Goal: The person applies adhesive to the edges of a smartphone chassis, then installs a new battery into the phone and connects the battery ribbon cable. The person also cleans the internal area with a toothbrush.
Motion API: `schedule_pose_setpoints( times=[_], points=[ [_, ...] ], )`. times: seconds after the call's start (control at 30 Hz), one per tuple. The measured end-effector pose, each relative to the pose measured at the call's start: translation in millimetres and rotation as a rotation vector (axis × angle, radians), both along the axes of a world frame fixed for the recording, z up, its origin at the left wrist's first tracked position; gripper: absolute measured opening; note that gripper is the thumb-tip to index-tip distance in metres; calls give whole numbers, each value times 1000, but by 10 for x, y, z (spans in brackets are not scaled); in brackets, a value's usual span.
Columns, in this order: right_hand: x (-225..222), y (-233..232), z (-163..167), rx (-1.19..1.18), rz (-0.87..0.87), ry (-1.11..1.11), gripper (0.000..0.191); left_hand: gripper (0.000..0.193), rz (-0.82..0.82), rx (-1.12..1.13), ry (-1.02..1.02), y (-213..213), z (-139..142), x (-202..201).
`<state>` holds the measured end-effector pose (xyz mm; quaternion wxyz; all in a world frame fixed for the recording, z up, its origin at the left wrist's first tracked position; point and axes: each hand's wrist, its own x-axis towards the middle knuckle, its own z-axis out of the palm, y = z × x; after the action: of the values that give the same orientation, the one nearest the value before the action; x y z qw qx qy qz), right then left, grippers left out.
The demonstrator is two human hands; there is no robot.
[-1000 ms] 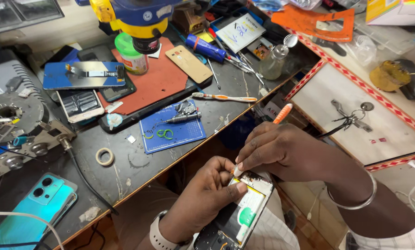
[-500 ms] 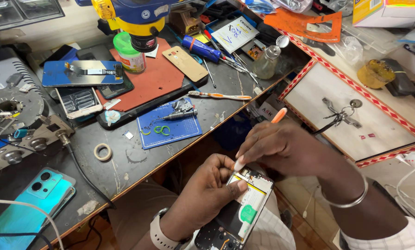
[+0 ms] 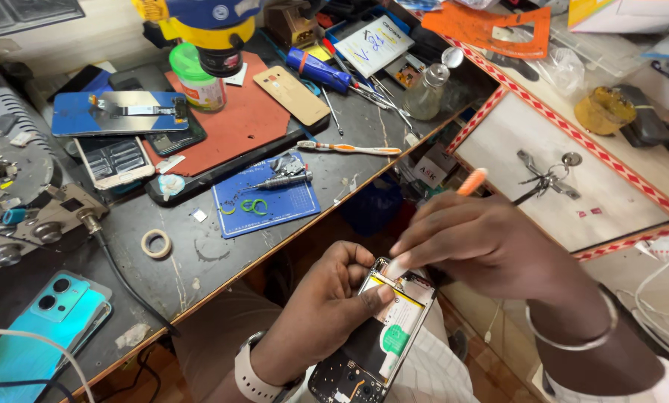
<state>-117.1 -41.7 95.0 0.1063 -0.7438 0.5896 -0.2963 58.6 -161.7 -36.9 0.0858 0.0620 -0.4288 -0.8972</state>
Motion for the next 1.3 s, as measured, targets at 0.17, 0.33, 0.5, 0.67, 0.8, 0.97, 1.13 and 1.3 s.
schedule_pose_setpoints(
  times=[0.17, 0.33, 0.5, 0.67, 0.8, 0.97, 1.13, 1.3],
  points=[
    [-111, -121, -132, 44, -40, 14, 36, 37, -18, 25, 1, 12, 17, 29],
    [-136, -54, -149, -32, -11, 27, 34, 37, -46, 86, 38, -24, 53, 16],
    [-103, -128, -147, 8, 80, 94, 29, 36, -55, 51, -52, -7, 87, 34],
    [-116, -113, -127, -35, 11, 17, 30, 37, -86, 106, 33, -58, 119, 28],
    [-90, -114, -180, -7, 84, 76, 27, 37, -96, 90, 19, -67, 136, 39],
    [-153, -102, -122, -61, -12, 68, 29, 37, -114, 132, 6, -82, 148, 42],
    [-119, -11, -149, -15, 66, 6, 30, 35, -147, 135, 25, -87, 156, 44],
    [-181, -32, -128, -29, -65, 96, 31, 36, -150, 170, -17, -82, 139, 31]
  ],
)
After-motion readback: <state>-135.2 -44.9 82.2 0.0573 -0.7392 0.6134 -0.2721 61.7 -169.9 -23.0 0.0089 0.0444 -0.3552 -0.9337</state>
